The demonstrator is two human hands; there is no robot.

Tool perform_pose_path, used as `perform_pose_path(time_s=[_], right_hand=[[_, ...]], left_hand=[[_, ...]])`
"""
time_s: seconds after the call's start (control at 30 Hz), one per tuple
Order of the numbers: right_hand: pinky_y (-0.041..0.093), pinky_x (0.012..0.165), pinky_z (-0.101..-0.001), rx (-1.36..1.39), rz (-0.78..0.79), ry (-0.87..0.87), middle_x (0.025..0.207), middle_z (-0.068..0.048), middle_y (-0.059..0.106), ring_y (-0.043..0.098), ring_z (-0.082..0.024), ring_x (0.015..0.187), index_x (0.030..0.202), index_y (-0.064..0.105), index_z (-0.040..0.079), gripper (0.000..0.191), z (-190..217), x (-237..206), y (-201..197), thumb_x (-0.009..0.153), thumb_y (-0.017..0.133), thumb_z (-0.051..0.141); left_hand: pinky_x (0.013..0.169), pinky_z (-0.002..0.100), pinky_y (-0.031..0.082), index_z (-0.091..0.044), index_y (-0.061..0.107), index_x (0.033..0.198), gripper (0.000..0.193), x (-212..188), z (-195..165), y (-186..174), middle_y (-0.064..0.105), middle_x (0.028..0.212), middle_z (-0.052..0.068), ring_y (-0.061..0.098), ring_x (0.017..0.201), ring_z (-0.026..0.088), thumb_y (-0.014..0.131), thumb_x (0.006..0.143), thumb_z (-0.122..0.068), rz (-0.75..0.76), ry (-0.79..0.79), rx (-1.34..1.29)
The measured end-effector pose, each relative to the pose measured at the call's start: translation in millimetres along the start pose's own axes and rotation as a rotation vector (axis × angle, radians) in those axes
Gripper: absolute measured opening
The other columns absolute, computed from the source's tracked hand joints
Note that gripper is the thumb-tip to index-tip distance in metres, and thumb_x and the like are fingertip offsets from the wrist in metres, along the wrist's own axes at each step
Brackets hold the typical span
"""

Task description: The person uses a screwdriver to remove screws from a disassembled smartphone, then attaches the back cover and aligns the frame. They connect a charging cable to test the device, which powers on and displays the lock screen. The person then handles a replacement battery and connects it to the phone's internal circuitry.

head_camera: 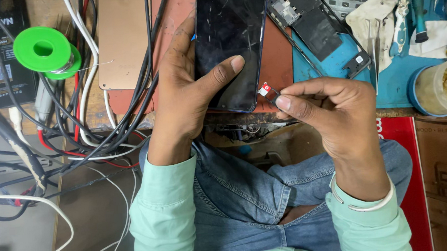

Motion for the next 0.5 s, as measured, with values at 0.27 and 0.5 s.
perform_pose_path(time_s=[0.27,0.5], right_hand=[[0.062,0.072,-0.0254,-0.016,0.004,0.031,0.09,-0.016,0.077,0.075,-0.016,0.077,0.104,0.075,-0.004,0.015,0.7,-0.7,-1.0,0.09,0.079,0.0],[0.059,0.068,-0.0227,-0.103,0.127,0.068,0.086,-0.013,0.077,0.074,-0.014,0.074,0.102,0.076,-0.004,0.016,4.6,8.2,-6.4,0.088,0.079,0.002]], left_hand=[[0.119,0.036,0.054,0.008,0.032,0.159,0.083,-1.1,3.8,0.7,0.052,0.152,0.018,0.054,0.141,0.023,0.079,0.091,0.005,-0.024,-0.066,-0.009],[0.123,0.038,0.049,0.01,0.028,0.16,0.087,-3.1,5.9,0.9,0.049,0.156,0.019,0.051,0.145,0.023,0.081,0.091,0.003,0.011,-0.05,0.016]])
Point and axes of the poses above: each hand's wrist, its own x-axis towards the middle knuckle, its own y-axis out of the palm, z = x × y, the point moved 1 cm from there along x, towards the middle knuckle
